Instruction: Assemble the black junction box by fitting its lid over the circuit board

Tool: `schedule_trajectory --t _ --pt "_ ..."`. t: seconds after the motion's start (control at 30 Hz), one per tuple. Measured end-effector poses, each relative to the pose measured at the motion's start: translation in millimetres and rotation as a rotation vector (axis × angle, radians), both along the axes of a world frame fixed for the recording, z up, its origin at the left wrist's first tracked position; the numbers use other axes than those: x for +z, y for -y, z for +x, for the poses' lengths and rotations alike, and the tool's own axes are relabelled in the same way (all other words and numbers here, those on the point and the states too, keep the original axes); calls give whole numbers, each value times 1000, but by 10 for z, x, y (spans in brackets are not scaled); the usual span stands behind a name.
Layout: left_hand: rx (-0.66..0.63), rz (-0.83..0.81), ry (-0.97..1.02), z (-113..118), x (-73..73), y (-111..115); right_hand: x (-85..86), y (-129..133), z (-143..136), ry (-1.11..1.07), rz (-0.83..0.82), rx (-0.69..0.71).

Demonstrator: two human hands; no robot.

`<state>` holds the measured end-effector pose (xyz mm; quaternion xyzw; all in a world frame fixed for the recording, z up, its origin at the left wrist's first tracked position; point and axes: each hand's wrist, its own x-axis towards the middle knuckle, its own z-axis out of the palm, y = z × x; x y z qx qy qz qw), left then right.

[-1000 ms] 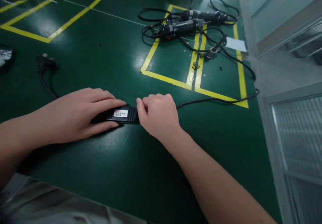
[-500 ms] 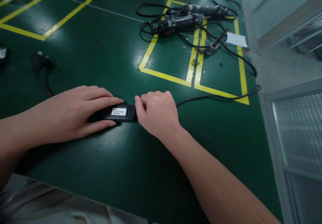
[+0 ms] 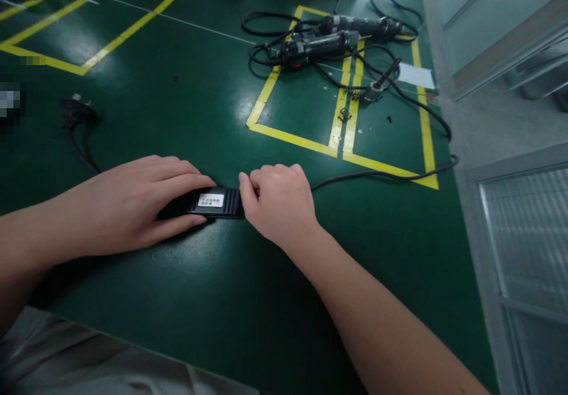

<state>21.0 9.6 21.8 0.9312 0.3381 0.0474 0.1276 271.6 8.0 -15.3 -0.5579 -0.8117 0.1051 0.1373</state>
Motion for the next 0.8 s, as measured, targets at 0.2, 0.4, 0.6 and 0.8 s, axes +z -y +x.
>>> schedule_trajectory --t 0.2,0.4,0.6,0.8 --pt "-44 33 64 22 -18 1 -11 -1 5 4 7 6" --pt "-68 84 192 32 -100 35 -46 0 3 5 40 11" --pt "170 152 260 14 -81 -23 -78 8 -1 15 78 -5" --pt "261 104 206 22 -110 -102 -86 18 -3 21 102 -3"
